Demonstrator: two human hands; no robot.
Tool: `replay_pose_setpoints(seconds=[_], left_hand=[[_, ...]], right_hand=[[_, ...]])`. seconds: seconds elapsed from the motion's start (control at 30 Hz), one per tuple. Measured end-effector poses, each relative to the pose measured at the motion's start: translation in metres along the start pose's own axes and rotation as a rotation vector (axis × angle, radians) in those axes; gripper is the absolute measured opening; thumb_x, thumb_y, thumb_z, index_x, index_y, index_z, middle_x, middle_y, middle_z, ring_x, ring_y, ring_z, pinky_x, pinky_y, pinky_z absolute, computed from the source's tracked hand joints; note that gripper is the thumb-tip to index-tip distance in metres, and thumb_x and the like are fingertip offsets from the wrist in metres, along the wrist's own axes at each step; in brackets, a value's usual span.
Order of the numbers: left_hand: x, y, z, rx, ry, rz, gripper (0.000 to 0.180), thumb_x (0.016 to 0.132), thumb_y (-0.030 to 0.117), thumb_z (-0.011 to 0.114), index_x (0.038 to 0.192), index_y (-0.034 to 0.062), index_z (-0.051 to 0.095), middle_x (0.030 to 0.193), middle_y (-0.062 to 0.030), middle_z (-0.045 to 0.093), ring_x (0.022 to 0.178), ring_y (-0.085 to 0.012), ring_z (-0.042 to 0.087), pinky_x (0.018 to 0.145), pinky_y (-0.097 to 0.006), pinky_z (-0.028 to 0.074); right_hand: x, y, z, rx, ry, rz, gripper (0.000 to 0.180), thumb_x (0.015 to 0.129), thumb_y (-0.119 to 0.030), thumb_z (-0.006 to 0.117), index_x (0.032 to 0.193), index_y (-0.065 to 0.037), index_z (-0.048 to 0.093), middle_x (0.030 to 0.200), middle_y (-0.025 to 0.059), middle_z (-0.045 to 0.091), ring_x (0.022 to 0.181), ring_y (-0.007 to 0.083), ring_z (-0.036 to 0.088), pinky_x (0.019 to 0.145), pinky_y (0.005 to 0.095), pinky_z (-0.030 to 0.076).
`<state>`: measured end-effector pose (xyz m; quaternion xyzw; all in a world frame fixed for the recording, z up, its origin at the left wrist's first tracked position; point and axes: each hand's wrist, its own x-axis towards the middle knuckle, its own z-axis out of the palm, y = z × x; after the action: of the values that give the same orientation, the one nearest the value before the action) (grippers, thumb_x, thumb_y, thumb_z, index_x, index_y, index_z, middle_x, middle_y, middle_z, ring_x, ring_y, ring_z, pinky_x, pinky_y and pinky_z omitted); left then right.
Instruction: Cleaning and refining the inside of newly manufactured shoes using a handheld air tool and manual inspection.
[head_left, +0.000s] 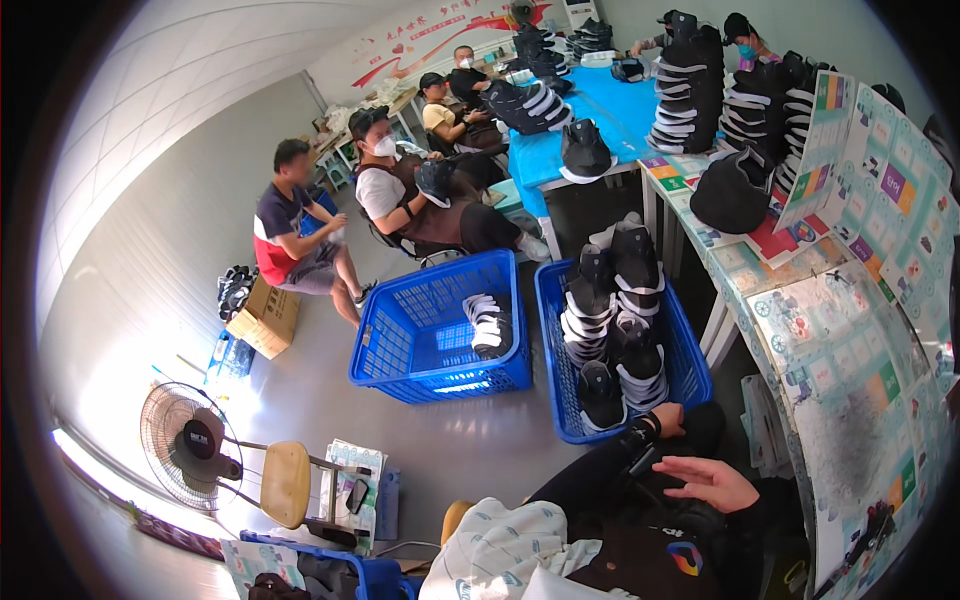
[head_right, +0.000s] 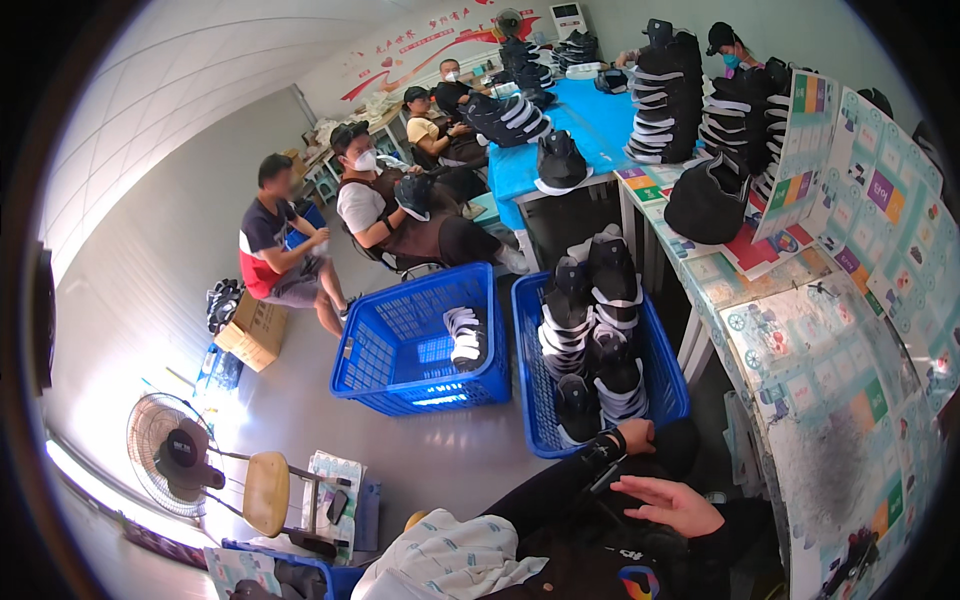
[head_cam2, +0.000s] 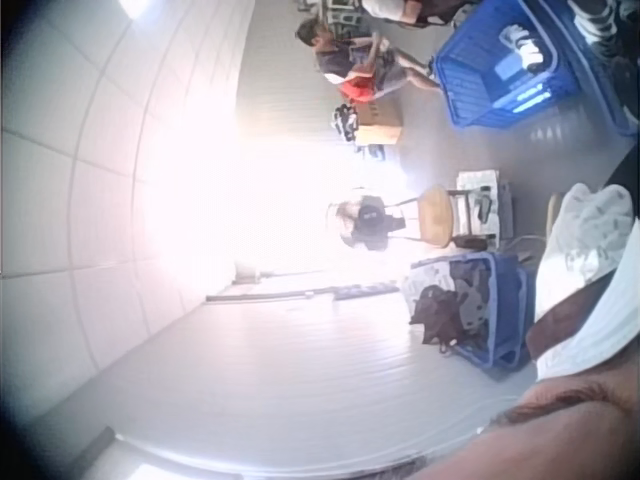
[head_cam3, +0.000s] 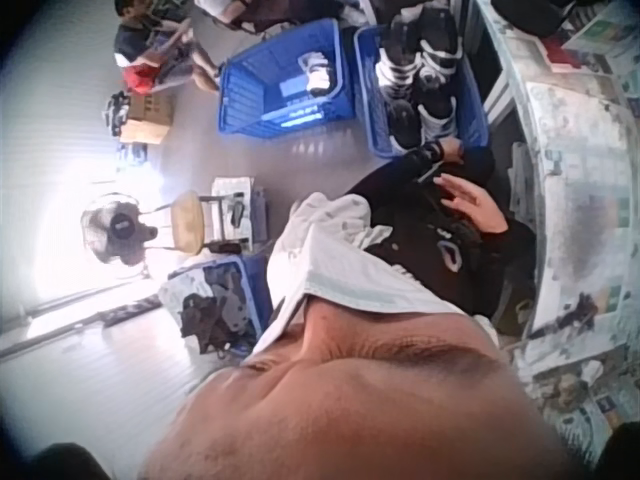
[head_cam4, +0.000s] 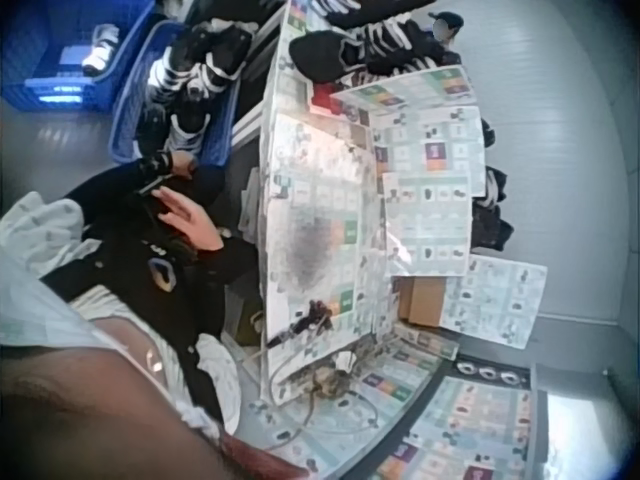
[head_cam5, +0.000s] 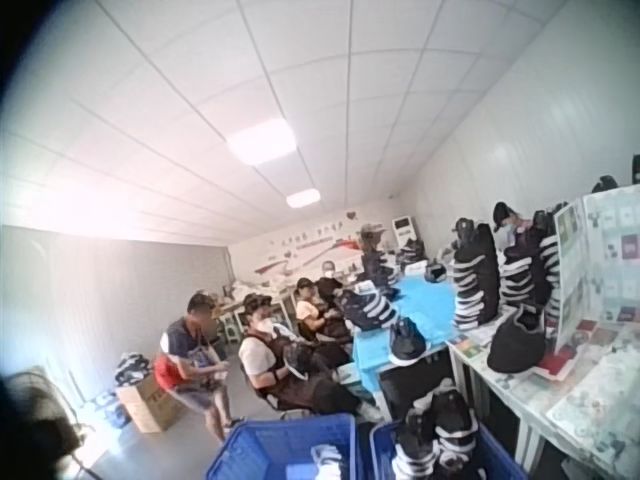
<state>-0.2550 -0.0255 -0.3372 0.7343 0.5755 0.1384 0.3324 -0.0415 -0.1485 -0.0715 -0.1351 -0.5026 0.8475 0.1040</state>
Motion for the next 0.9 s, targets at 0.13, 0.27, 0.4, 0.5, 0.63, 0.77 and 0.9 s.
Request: replay_pose_setpoints(seconds=[0.13, 0.27, 0.4, 0.5, 0.63, 0.77, 0.9], left_hand=[[-0.001, -0.007, 0.000, -0.006, -0.013, -0.007, 0.035, 0.070, 0.032, 0.085, 0.087, 0.0062, 0.069, 0.087, -0.0150, 0.071, 0.088, -0.0359, 0.069, 0.076, -0.044, 0.054], [0.002, -0.018, 0.001, 0.029, 0.004, 0.023, 0.035, 0.070, 0.032, 0.086, 0.087, 0.0061, 0.069, 0.088, -0.0150, 0.071, 0.088, -0.0362, 0.069, 0.075, -0.045, 0.054], [0.000, -0.010, 0.003, 0.007, 0.009, 0.005, 0.035, 0.071, 0.033, 0.086, 0.086, 0.0065, 0.068, 0.087, -0.0146, 0.070, 0.087, -0.0361, 0.068, 0.075, -0.045, 0.053], [-0.003, -0.015, -0.001, -0.024, 0.020, 0.003, 0.035, 0.072, 0.033, 0.085, 0.086, 0.0066, 0.067, 0.086, -0.0141, 0.070, 0.087, -0.0360, 0.068, 0.075, -0.044, 0.052], [-0.007, -0.015, -0.007, -0.053, 0.023, 0.019, 0.034, 0.073, 0.032, 0.086, 0.086, 0.0071, 0.067, 0.086, -0.0133, 0.070, 0.088, -0.0357, 0.067, 0.074, -0.045, 0.052], [-0.012, -0.010, -0.012, -0.074, 0.036, 0.021, 0.034, 0.072, 0.032, 0.086, 0.086, 0.0080, 0.067, 0.086, -0.0128, 0.070, 0.088, -0.0354, 0.067, 0.075, -0.045, 0.052], [-0.011, -0.008, -0.013, -0.053, 0.018, 0.015, 0.031, 0.072, 0.032, 0.085, 0.085, 0.0079, 0.070, 0.085, -0.0124, 0.071, 0.087, -0.0346, 0.069, 0.075, -0.044, 0.053]], right_hand=[[0.007, 0.010, -0.009, -0.019, 0.125, -0.014, 0.047, 0.101, -0.002, 0.055, 0.147, 0.000, 0.046, 0.145, 0.0158, 0.054, 0.138, 0.0237, 0.049, 0.110, 0.0395, 0.046], [0.019, 0.048, -0.052, -0.064, 0.459, -0.005, 0.034, 0.101, -0.008, 0.059, 0.133, 0.001, 0.059, 0.127, 0.0134, 0.067, 0.121, 0.0205, 0.062, 0.100, 0.0347, 0.052], [0.019, 0.080, -0.090, -0.112, 0.693, 0.062, 0.026, 0.101, -0.009, 0.060, 0.125, -0.002, 0.064, 0.115, 0.0080, 0.071, 0.110, 0.0174, 0.066, 0.089, 0.0306, 0.054], [0.023, 0.106, -0.114, -0.241, 0.774, 0.103, 0.026, 0.100, -0.014, 0.063, 0.123, -0.002, 0.065, 0.111, 0.0075, 0.070, 0.103, 0.0166, 0.066, 0.081, 0.0298, 0.055], [0.024, 0.133, -0.138, -0.419, 0.838, 0.140, 0.028, 0.098, -0.016, 0.066, 0.122, -0.002, 0.066, 0.109, 0.0059, 0.069, 0.098, 0.0152, 0.065, 0.076, 0.0302, 0.055], [0.023, 0.155, -0.156, -0.382, 0.881, 0.138, 0.025, 0.097, -0.015, 0.067, 0.118, -0.001, 0.066, 0.105, 0.0066, 0.067, 0.094, 0.0165, 0.065, 0.074, 0.0313, 0.055], [0.021, 0.186, -0.179, -0.951, 1.184, 0.144, 0.022, 0.086, -0.012, 0.076, 0.100, 0.000, 0.065, 0.094, 0.0155, 0.067, 0.091, 0.0309, 0.067, 0.078, 0.0405, 0.054]])
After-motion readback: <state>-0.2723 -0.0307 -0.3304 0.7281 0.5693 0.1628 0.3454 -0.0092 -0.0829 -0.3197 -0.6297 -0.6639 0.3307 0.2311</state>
